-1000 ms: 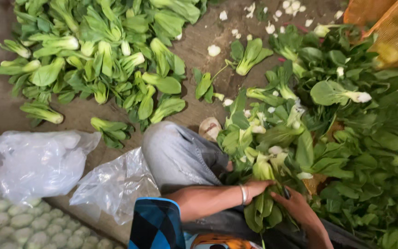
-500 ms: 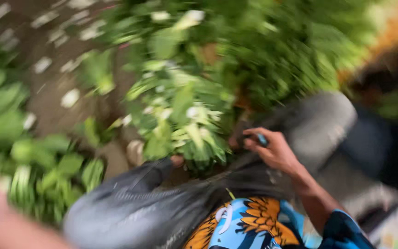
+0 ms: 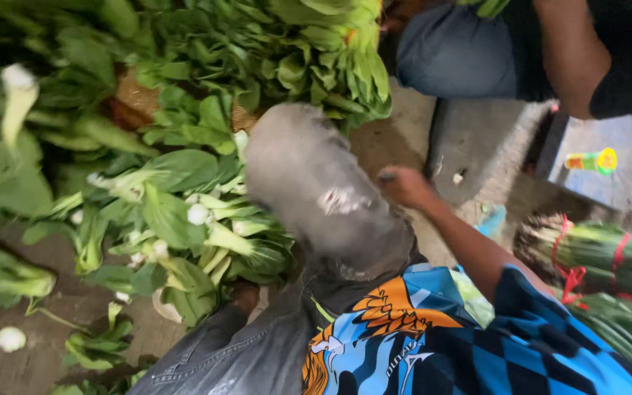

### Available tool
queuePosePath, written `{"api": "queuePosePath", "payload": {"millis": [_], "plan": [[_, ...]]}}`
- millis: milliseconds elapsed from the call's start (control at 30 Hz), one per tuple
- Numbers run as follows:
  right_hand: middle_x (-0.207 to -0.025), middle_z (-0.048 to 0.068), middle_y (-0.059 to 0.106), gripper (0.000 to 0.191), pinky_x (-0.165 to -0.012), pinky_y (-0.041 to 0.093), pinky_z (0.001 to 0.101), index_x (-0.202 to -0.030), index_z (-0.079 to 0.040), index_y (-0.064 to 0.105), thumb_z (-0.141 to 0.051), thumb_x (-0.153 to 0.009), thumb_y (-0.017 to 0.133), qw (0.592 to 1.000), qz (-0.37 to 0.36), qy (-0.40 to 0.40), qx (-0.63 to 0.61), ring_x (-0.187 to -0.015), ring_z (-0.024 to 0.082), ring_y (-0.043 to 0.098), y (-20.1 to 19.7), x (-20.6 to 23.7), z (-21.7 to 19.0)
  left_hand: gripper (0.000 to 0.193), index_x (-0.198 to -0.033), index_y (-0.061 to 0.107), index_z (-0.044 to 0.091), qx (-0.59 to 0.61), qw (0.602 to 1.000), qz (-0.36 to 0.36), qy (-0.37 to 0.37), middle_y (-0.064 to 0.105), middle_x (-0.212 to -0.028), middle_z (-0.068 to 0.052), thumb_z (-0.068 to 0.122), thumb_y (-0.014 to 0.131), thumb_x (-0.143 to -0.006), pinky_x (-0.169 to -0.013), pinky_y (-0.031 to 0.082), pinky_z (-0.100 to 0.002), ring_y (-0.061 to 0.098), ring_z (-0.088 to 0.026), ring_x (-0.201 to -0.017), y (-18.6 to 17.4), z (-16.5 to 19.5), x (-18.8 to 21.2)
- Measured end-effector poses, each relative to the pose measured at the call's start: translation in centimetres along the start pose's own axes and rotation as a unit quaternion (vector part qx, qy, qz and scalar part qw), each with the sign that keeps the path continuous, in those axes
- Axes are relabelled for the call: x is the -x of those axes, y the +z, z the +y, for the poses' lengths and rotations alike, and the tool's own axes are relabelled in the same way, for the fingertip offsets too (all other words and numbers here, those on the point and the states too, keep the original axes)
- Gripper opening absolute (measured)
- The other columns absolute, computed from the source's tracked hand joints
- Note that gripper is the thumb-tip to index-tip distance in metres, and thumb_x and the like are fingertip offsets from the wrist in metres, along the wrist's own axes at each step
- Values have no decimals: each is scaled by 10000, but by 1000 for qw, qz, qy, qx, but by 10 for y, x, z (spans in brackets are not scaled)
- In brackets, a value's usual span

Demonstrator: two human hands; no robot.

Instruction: The person sits on the floor among piles of bok choy and uses a small knife to trim roots and outer leaves from each head, working on their lap. Trimmed heads are tossed into a woven basket beside them while trimmings fall to the floor.

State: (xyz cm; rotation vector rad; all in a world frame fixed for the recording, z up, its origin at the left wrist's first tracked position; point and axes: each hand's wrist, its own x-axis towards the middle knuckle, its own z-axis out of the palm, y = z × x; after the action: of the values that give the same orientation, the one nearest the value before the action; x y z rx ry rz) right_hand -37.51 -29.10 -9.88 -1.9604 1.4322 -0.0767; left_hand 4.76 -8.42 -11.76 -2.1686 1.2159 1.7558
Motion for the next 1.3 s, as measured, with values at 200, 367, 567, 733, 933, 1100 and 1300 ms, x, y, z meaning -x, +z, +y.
{"api": "queuePosePath", "payload": {"millis": [200,367,567,733,933,1100,1300], "plan": [[-1150,244,688,326,-925,500,501,-1227,-55,653,-192,-946,559,997,-61,41,-38,-1084,421,641,67,-55,21,414,-1232,683,60,11,999,-31,-39,723,-1209,-144,361,703,-949,-896,555,-387,686,-245,-1063,-59,16,-54],[-1181,216,681,332,-955,495,474,-1233,-68,655,-202,-947,553,991,-126,50,21,-1110,389,635,59,-65,11,403,-1226,680,58,47,996,-15,-70,721,-1201,-141,355,704,-955,-895,552,-388,683,-245,-1058,-117,5,-92],[-1219,183,674,339,-991,491,442,-1241,-84,658,-215,-949,545,971,-173,-16,163,-1142,349,629,34,-104,49,391,-1220,677,55,105,987,24,-117,718,-1192,-137,348,706,-963,-893,550,-389,679,-244,-1052,-133,-14,-97],[-1250,155,667,345,-1020,487,415,-1247,-97,660,-225,-951,539,936,-161,-136,282,-1167,317,624,5,-171,104,380,-1214,674,53,148,975,51,-159,716,-1184,-134,342,707,-969,-892,548,-390,676,-243,-1046,-115,-7,-74],[-1288,121,660,352,-1056,482,382,-1255,-113,662,-238,-952,532,864,-117,-256,418,-1199,277,618,-83,-261,121,368,-1207,670,51,164,967,72,-179,714,-1174,-130,335,708,-976,-891,545,-391,672,-243,-1040,-62,10,-47],[-1319,93,653,359,-1086,478,355,-1262,-126,664,-248,-954,526,794,-34,-370,482,-1225,245,613,-131,-311,116,359,-1202,667,49,170,965,101,-171,712,-1166,-127,330,709,-983,-889,543,-392,669,-242,-1035,31,9,9],[-1357,59,646,367,-1121,473,323,-1269,-142,667,-261,-956,518,734,8,-406,545,-1256,205,606,-157,-343,91,347,-1195,664,47,156,973,86,-145,710,-1156,-123,323,711,-990,-888,541,-393,665,-241,-1029,19,15,-17]]}}
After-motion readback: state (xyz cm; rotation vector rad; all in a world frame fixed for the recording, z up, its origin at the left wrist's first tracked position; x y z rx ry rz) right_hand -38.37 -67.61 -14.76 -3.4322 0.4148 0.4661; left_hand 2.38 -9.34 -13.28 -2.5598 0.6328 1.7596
